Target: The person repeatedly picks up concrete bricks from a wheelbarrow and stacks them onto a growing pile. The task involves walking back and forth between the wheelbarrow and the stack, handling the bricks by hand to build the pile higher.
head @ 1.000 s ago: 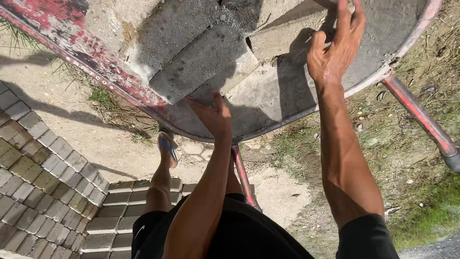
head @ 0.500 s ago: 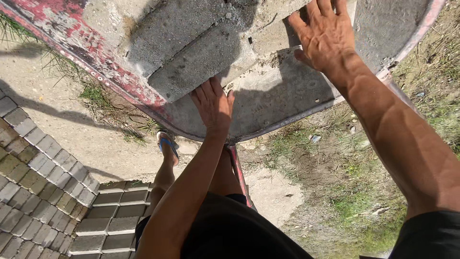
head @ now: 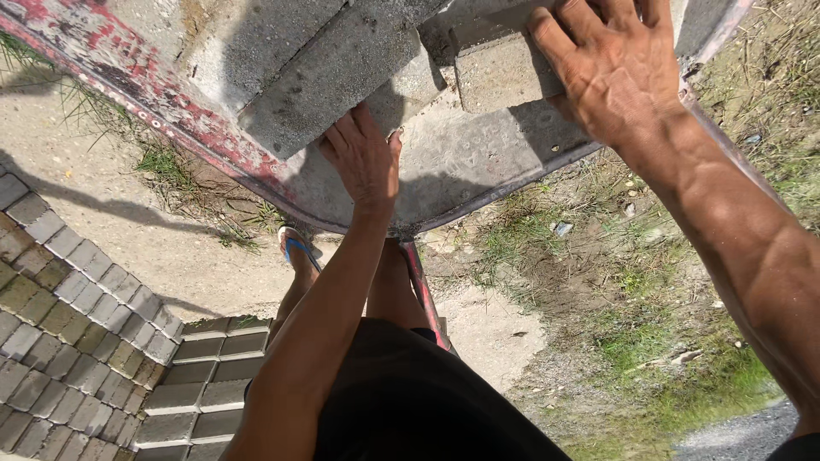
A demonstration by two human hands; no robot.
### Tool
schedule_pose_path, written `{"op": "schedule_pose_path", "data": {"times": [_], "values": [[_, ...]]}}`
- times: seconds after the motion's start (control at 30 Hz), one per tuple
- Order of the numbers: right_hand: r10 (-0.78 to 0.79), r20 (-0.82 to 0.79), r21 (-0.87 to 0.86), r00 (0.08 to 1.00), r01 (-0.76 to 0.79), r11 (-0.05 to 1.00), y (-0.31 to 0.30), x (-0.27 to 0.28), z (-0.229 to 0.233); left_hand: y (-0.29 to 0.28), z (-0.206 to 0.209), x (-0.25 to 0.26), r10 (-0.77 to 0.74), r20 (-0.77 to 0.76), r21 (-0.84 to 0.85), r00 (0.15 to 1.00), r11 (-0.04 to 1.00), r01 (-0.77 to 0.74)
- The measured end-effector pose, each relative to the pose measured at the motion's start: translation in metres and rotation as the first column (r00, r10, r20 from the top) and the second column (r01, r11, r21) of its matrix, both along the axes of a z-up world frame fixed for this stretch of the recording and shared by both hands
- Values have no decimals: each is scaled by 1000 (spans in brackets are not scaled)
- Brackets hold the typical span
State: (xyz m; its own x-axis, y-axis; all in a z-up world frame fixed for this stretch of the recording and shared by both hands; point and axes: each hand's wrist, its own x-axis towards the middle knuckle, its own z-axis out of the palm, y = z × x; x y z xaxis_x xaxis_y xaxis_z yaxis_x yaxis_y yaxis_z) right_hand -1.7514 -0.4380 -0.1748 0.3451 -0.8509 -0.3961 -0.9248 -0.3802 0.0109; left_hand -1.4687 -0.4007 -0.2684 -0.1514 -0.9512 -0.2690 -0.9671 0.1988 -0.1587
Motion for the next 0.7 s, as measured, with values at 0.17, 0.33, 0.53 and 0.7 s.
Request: {"op": "schedule_pose_path", "data": {"times": [0.17, 0.33, 0.53, 0.7], "values": [[64, -133, -136, 989, -82, 987, 12, 7, 17, 14, -10, 6, -133, -55, -95, 990, 987, 128], [-54, -77, 44, 996, 57, 997, 30, 19, 26, -7, -18, 7, -241, -100, -251, 965, 945, 210], [-197, -65, 53, 978, 200, 978, 46, 47, 82, -6, 60, 23, -129, -332, 25, 934, 989, 145], [-475, 128, 152, 871, 456, 877, 68, 105, 163, 36, 157, 82, 227, -514, 274, 827, 957, -92]]}}
